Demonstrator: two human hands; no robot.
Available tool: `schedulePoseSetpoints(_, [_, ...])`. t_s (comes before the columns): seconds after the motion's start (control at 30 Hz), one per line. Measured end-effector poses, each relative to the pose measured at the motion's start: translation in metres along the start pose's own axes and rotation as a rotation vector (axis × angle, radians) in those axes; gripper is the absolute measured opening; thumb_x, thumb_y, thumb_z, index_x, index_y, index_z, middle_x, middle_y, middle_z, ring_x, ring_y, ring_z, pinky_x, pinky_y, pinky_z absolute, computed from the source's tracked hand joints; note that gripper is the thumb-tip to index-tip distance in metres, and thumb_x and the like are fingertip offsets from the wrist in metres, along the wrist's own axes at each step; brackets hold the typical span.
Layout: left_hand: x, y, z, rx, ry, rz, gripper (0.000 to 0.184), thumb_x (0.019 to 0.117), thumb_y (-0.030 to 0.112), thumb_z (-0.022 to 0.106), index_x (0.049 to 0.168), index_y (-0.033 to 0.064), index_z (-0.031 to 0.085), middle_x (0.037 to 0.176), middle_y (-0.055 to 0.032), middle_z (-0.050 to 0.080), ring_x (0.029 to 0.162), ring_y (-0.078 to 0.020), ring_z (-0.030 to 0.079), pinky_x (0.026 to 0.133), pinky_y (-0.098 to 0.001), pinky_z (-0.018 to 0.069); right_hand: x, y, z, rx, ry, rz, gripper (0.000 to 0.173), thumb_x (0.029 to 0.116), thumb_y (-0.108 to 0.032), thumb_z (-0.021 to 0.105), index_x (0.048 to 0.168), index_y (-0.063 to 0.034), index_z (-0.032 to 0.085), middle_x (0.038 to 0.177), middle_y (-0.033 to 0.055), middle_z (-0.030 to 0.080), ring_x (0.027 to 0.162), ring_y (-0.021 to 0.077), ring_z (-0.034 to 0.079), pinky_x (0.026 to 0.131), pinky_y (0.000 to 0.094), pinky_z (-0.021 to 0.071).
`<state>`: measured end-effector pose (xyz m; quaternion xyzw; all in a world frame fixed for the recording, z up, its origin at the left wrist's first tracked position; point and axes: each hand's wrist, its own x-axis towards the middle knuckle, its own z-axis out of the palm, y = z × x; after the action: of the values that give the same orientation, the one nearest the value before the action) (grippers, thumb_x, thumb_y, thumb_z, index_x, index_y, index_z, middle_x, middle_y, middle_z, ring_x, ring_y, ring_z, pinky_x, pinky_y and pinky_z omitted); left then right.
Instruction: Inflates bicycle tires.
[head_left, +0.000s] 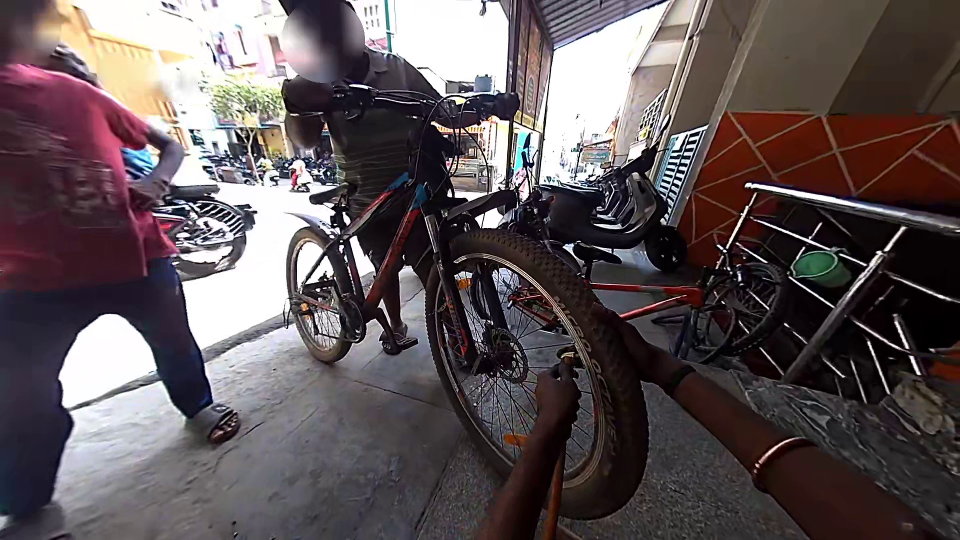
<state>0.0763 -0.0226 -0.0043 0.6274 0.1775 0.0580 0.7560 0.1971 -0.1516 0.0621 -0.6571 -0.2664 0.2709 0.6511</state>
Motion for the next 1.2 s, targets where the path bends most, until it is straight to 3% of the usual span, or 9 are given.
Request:
schedulePoseSetpoints(0.53, [0.002, -0.001, -0.005, -0.012, 0.010, 0.001, 0.048, 0.1109, 0.044, 0.039, 0.112, 0.0031, 0.064, 0.059, -0.0015, 0.045, 0.041, -0.0109, 0.040, 0.039, -0.0257, 0.0355, 0.005, 0.003, 0.002, 0.001, -0.013, -0.025, 0.061, 0.1003, -0.070, 0.037, 0.125, -0.0217, 0.066, 0.100, 0.0036, 0.074, 0.088, 0.0121, 0.072, 0.075, 0.0326, 0.0622])
schedulePoseSetpoints(0.67, [0.003, -0.002, -0.003, -0.036, 0.012, 0.001, 0.048, 0.1110, 0.044, 0.038, 0.114, 0.0028, 0.063, 0.060, -0.0022, 0.046, 0.042, -0.0114, 0.040, 0.040, -0.0263, 0.0355, 0.013, 0.018, -0.018, -0.127, 0.030, -0.094, 0.056, 0.1072, -0.058, 0.026, 0.133, -0.0209, 0.060, 0.112, 0.0007, 0.071, 0.100, 0.0097, 0.069, 0.086, 0.0325, 0.0591])
schedulePoseSetpoints(0.7, [0.003, -0.005, -0.003, -0.039, 0.010, 0.001, 0.049, 0.1111, 0.044, 0.038, 0.114, 0.0026, 0.063, 0.061, -0.0023, 0.046, 0.042, -0.0117, 0.040, 0.040, -0.0268, 0.0361, 0.006, 0.013, -0.010, -0.233, 0.100, -0.158, 0.053, 0.1083, -0.054, 0.030, 0.130, -0.0178, 0.062, 0.110, 0.0010, 0.072, 0.098, 0.0097, 0.069, 0.086, 0.0322, 0.0591])
schedulePoseSetpoints(0.77, [0.004, -0.008, -0.007, -0.030, 0.019, 0.020, 0.049, 0.1109, 0.045, 0.038, 0.114, 0.0029, 0.063, 0.061, -0.0023, 0.046, 0.043, -0.0121, 0.041, 0.042, -0.0275, 0.0381, -0.008, 0.002, 0.017, -0.509, 0.360, -0.344, 0.044, 0.1028, -0.050, 0.054, 0.110, -0.0109, 0.071, 0.090, 0.0049, 0.072, 0.079, 0.0155, 0.069, 0.072, 0.0379, 0.0587])
schedulePoseSetpoints(0.8, [0.004, -0.008, -0.011, -0.017, 0.026, 0.033, 0.050, 0.1109, 0.045, 0.037, 0.116, 0.0032, 0.063, 0.062, -0.0029, 0.047, 0.044, -0.0127, 0.042, 0.043, -0.0284, 0.0394, -0.012, -0.002, 0.030, -0.636, 0.465, -0.374, 0.043, 0.0964, -0.048, 0.067, 0.109, -0.0072, 0.070, 0.088, 0.0096, 0.070, 0.077, 0.0215, 0.068, 0.071, 0.0443, 0.0574])
schedulePoseSetpoints(0.87, [0.003, -0.010, -0.018, -0.004, 0.024, 0.039, 0.051, 0.1107, 0.047, 0.036, 0.120, 0.0046, 0.062, 0.066, -0.0035, 0.049, 0.047, -0.0135, 0.044, 0.045, -0.0296, 0.0418, -0.020, -0.006, 0.045, -0.868, 0.588, -0.283, 0.064, 0.0826, -0.049, 0.083, 0.122, -0.0021, 0.063, 0.099, 0.0186, 0.070, 0.092, 0.0336, 0.069, 0.083, 0.0572, 0.0546])
schedulePoseSetpoints(0.93, [-0.001, -0.015, -0.029, -0.028, 0.027, 0.029, 0.051, 0.1104, 0.048, 0.037, 0.119, 0.0050, 0.062, 0.065, -0.0028, 0.049, 0.046, -0.0129, 0.044, 0.045, -0.0288, 0.0417, -0.018, -0.001, 0.047, -0.921, 0.679, -0.221, 0.069, 0.0786, -0.047, 0.088, 0.122, -0.0002, 0.064, 0.103, 0.0230, 0.070, 0.097, 0.0403, 0.068, 0.086, 0.0637, 0.0519])
schedulePoseSetpoints(1.07, [-0.024, -0.010, -0.075, -0.127, -0.014, 0.056, 0.053, 0.1105, 0.048, 0.034, 0.113, 0.0036, 0.062, 0.059, 0.0017, 0.045, 0.044, -0.0093, 0.043, 0.044, -0.0250, 0.0414, -0.007, 0.007, 0.037, -0.927, 0.761, -0.218, 0.057, 0.0781, -0.043, 0.089, 0.109, 0.0002, 0.068, 0.093, 0.0254, 0.069, 0.089, 0.0453, 0.067, 0.076, 0.0678, 0.0509])
schedulePoseSetpoints(1.2, [-0.051, 0.003, -0.150, -0.116, -0.072, 0.245, 0.054, 0.1121, 0.045, 0.026, 0.100, 0.0022, 0.057, 0.063, -0.0005, 0.051, 0.051, -0.0112, 0.051, 0.051, -0.0271, 0.0490, -0.009, 0.006, 0.044, -0.942, 0.796, -0.168, 0.058, 0.0792, -0.040, 0.087, 0.113, 0.0025, 0.066, 0.101, 0.0314, 0.066, 0.096, 0.0514, 0.065, 0.078, 0.0720, 0.0489])
